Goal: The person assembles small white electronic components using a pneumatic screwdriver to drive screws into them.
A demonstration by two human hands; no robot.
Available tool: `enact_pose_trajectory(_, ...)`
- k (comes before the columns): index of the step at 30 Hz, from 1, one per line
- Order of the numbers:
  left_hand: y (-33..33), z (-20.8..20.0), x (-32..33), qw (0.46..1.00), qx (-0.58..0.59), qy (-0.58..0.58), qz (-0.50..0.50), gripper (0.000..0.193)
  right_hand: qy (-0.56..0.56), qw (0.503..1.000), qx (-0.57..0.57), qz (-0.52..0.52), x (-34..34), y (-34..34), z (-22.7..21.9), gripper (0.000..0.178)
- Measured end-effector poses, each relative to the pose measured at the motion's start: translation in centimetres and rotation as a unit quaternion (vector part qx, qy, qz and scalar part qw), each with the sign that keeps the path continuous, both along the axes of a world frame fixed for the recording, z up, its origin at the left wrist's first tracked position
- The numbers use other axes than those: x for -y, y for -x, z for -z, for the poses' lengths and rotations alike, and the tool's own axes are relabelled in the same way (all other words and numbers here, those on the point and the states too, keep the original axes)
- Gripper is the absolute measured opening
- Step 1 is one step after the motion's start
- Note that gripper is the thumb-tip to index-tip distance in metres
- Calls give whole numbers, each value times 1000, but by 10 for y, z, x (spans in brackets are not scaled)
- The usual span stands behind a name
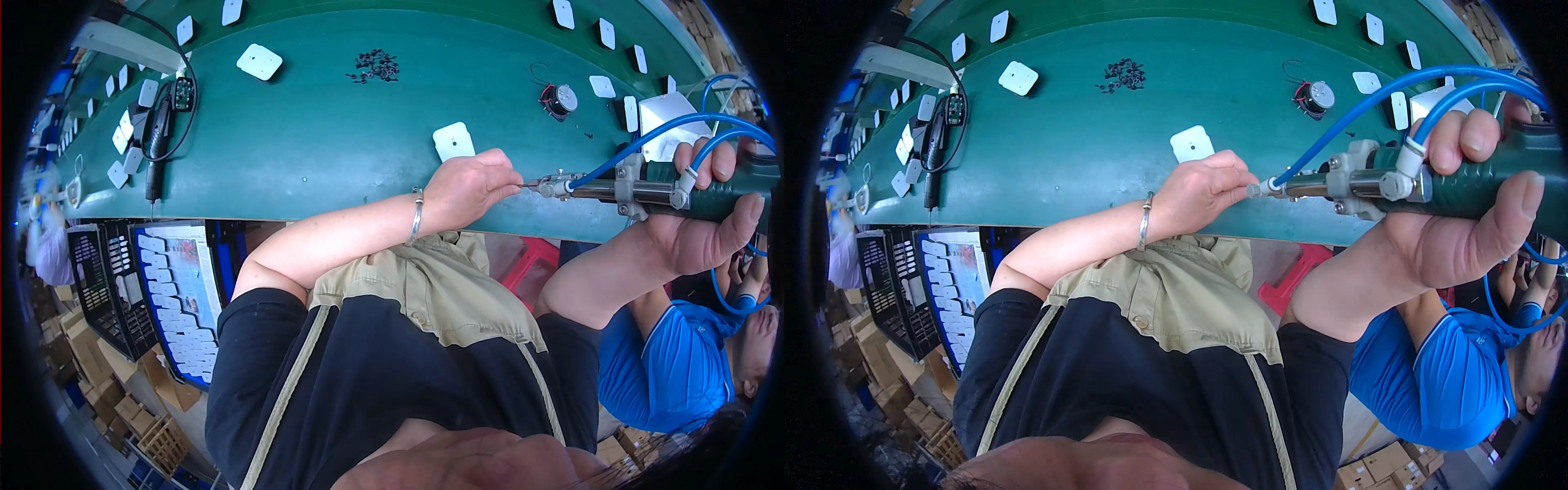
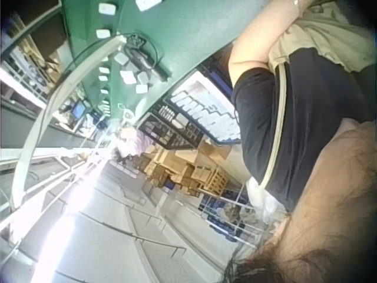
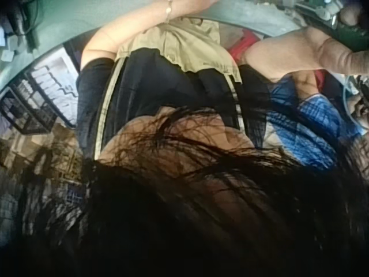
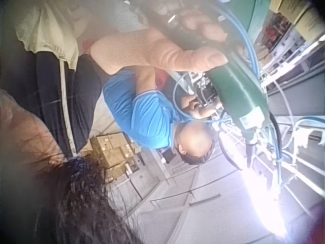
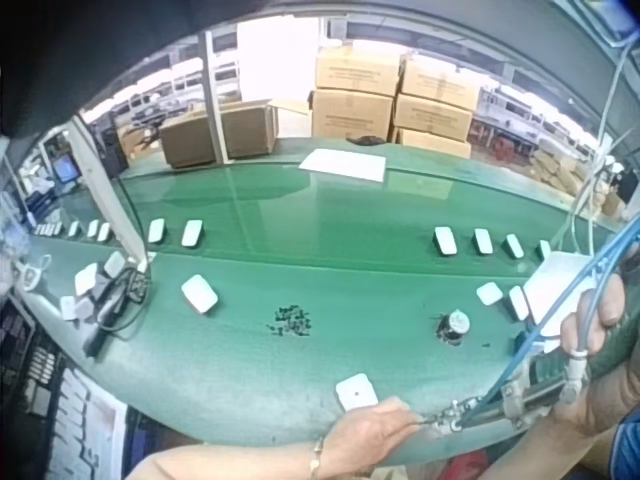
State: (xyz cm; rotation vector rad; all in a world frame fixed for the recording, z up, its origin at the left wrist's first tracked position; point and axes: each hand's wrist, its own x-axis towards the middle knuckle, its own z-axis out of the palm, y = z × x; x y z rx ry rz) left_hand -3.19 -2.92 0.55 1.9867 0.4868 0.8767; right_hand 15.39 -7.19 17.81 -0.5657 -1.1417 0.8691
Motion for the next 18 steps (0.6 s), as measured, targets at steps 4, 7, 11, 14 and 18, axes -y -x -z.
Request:
enact_pose_trajectory(4,-2,0,3,1000,-9,7,10,13,9,1000,-12,-1,6,4,-3,41)
enact_pose_trajectory(7,1,-2,3,1000,6,-5,14,16,0,1000,-21,-6,9,5,-4,40)
enact_pose_trajectory(11,28,-21,-8,991,-44,-110,-66,31,-23,1000,-18,11,2,5,0,35)
enact_pose_trajectory(14,56,-20,-16,970,-124,-93,-190,49,-43,998,-37,24,-3,6,4,32)
enact_pose_trajectory(18,53,-2,-18,945,-247,-6,-216,66,-47,994,-102,-13,-8,18,-1,34)
